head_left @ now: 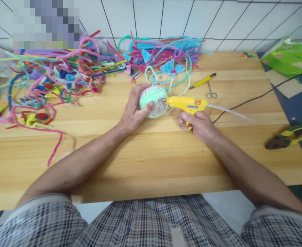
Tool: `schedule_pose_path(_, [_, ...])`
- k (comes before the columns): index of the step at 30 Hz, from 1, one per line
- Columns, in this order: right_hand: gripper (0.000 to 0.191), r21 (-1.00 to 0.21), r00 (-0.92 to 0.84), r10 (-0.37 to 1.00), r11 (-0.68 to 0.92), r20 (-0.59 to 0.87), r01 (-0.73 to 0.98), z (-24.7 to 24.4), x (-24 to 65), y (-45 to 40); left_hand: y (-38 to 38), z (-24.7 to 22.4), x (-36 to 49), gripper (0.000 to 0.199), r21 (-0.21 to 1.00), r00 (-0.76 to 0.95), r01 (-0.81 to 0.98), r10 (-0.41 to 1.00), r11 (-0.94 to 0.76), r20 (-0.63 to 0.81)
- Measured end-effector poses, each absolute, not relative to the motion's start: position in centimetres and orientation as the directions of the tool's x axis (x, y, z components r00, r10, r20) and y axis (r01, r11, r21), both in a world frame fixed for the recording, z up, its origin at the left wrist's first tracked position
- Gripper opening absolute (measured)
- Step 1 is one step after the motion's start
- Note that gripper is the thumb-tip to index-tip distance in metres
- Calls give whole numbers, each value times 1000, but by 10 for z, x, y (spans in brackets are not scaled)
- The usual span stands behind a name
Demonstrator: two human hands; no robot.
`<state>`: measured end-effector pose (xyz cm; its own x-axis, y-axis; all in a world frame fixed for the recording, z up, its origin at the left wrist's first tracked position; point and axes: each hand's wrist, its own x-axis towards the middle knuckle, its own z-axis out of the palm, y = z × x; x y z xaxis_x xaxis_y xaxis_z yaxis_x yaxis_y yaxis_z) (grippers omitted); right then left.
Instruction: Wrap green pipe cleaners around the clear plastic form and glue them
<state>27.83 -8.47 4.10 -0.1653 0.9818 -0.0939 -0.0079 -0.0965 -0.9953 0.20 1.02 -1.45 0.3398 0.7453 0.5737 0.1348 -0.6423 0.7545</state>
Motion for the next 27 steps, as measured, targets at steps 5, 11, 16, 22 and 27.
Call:
schedule_pose_path(5, [53,-972,-105,994,22,-2,233,47,283,-94,8,-14,2,67,781,334,120,765,-613,550])
schedule_pose_path(11, [34,-847,-81,986,167,145,505,65,279,-106,6,-12,3,67,768,349,117,750,-630,562])
schedule_pose_path(16, [28,-738,-111,970,238,218,631,78,276,-114,4,-11,5,64,737,334,130,729,-663,597])
schedule_pose_path(22, [33,-729,-95,967,243,238,640,79,276,-116,4,-11,6,64,746,342,116,732,-656,590])
schedule_pose_path(27, [31,-711,-107,960,266,260,651,82,277,-118,4,-11,5,66,761,342,111,744,-639,574])
